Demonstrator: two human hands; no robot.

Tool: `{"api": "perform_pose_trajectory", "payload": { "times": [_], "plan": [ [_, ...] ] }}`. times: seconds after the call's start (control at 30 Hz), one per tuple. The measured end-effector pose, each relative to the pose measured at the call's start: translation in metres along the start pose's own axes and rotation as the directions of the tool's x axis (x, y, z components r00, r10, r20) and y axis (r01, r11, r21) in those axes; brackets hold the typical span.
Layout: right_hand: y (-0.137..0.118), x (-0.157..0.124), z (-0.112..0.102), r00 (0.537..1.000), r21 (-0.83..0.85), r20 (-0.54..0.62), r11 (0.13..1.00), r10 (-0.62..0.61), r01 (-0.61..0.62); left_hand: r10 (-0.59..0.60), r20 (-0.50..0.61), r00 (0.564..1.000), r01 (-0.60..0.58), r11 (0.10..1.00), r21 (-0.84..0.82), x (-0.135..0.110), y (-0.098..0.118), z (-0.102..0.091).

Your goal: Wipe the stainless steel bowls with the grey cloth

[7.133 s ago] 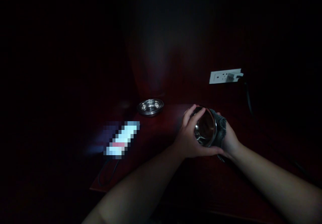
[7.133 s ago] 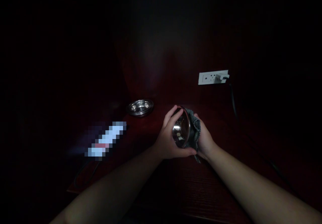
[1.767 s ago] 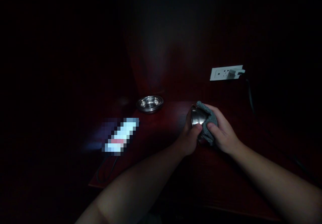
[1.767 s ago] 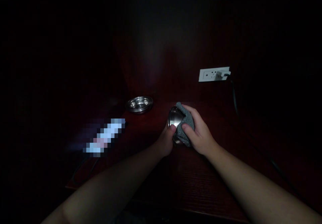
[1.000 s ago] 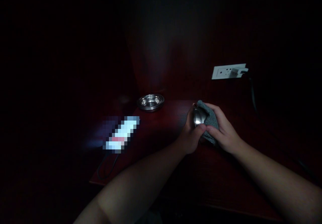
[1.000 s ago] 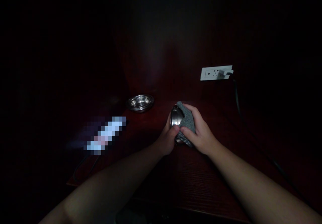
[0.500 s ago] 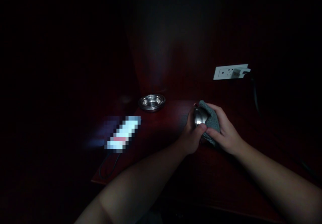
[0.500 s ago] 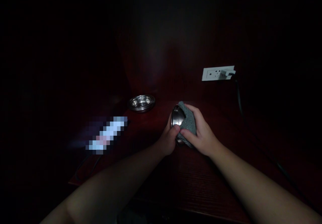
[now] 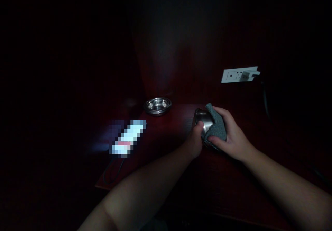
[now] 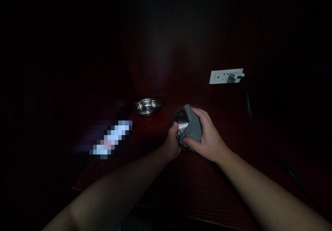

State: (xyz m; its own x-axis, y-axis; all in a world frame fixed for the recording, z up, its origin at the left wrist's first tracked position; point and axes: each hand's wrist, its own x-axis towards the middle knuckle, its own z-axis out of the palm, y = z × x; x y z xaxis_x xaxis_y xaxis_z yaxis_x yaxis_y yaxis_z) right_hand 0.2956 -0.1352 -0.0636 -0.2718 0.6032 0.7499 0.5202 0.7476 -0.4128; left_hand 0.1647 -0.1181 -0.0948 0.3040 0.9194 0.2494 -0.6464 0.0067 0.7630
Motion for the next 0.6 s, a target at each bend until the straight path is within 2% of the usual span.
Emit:
{"api": "perform_pose_trajectory", "payload": {
  "times": [0.1, 0.2, 0.47, 0.6],
  "plan": [
    [-0.002, 0.001, 0.0, 0.999, -0.023, -0.029, 0.999, -0.022, 0.021, -0.095, 0.002, 0.995, 0.095, 0.993, -0.07, -0.002, 0.009, 0.01],
    [-0.004, 0.002, -0.001, 0.998, -0.044, -0.05, 0.998, -0.049, 0.047, -0.137, -0.01, 0.99, 0.135, 0.984, -0.114, -0.005, 0.017, 0.015],
    [-0.004, 0.003, -0.005, 0.994, -0.067, -0.064, 0.994, -0.094, 0.089, -0.276, 0.073, 0.958, 0.283, 0.951, -0.123, -0.006, 0.02, 0.011],
    [-0.005, 0.002, -0.005, 0.992, -0.057, -0.091, 0.995, -0.091, 0.086, -0.3, 0.091, 0.95, 0.308, 0.946, -0.098, -0.004, 0.018, 0.011]
  ]
}}
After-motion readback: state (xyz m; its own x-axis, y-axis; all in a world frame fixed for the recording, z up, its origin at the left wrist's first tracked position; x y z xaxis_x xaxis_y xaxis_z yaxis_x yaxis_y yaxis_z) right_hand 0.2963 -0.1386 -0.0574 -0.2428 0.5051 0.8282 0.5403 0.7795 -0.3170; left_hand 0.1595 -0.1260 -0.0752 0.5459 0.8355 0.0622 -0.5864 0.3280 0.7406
